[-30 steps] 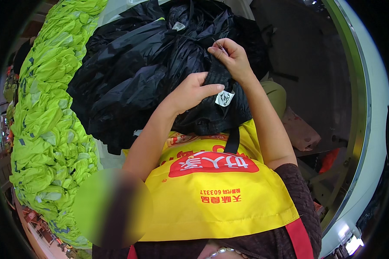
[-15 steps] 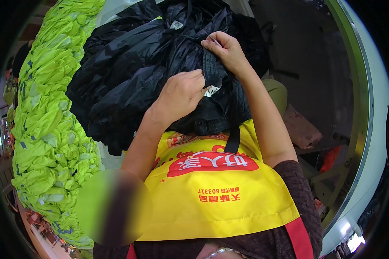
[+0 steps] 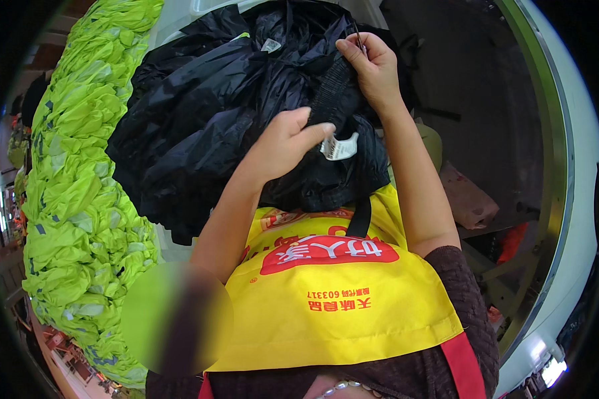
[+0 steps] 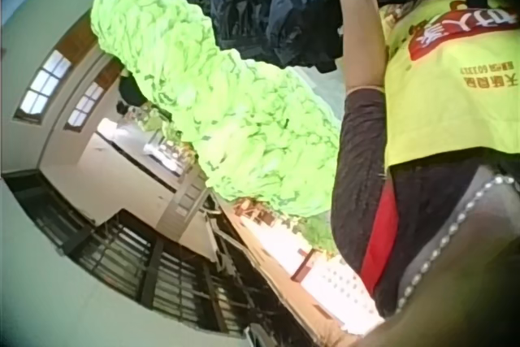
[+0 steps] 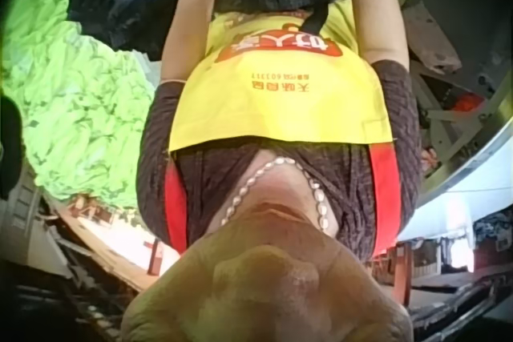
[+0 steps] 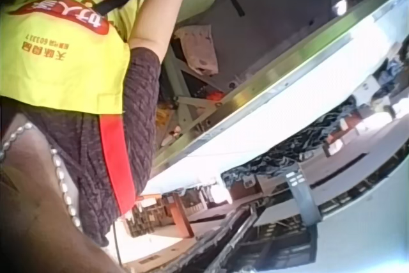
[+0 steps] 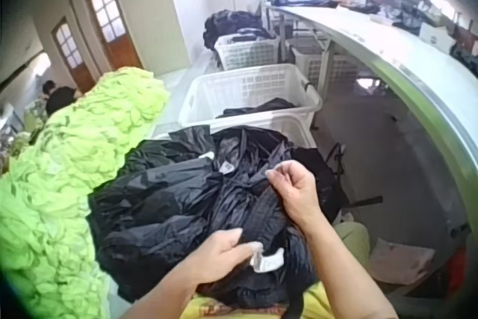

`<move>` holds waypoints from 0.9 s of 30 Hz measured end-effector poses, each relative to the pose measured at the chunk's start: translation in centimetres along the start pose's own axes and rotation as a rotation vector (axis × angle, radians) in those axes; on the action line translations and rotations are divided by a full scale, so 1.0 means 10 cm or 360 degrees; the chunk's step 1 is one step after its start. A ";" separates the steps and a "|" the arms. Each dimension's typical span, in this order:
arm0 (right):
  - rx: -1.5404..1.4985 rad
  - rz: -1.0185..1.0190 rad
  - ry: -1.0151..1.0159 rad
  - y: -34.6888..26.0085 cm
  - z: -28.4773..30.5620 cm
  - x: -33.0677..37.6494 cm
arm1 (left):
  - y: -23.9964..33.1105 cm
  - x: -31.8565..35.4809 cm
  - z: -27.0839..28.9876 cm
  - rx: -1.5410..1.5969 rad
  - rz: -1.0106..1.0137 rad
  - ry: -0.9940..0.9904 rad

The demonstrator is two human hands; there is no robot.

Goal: The person uses scissors to cut open black plastic bags and remove small white labels or tags from them. The person handles the bags one at a time, cutting and peeling off the tags, then placing the opened bags into a white basket.

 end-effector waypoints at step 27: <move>0.0063 -0.0149 -0.0379 0.40 -0.54 0.17 | 0.09 0.06 -0.24 0.0427 -0.0321 0.0071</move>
Point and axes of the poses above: each hand's wrist, its own x-axis away from the middle knuckle, its own z-axis out of the back of the hand, y = z × x, the point moved 10 cm from there along -x, towards the middle knuckle, and after that the axes turned 8 degrees about x, right-handed, at the moved point
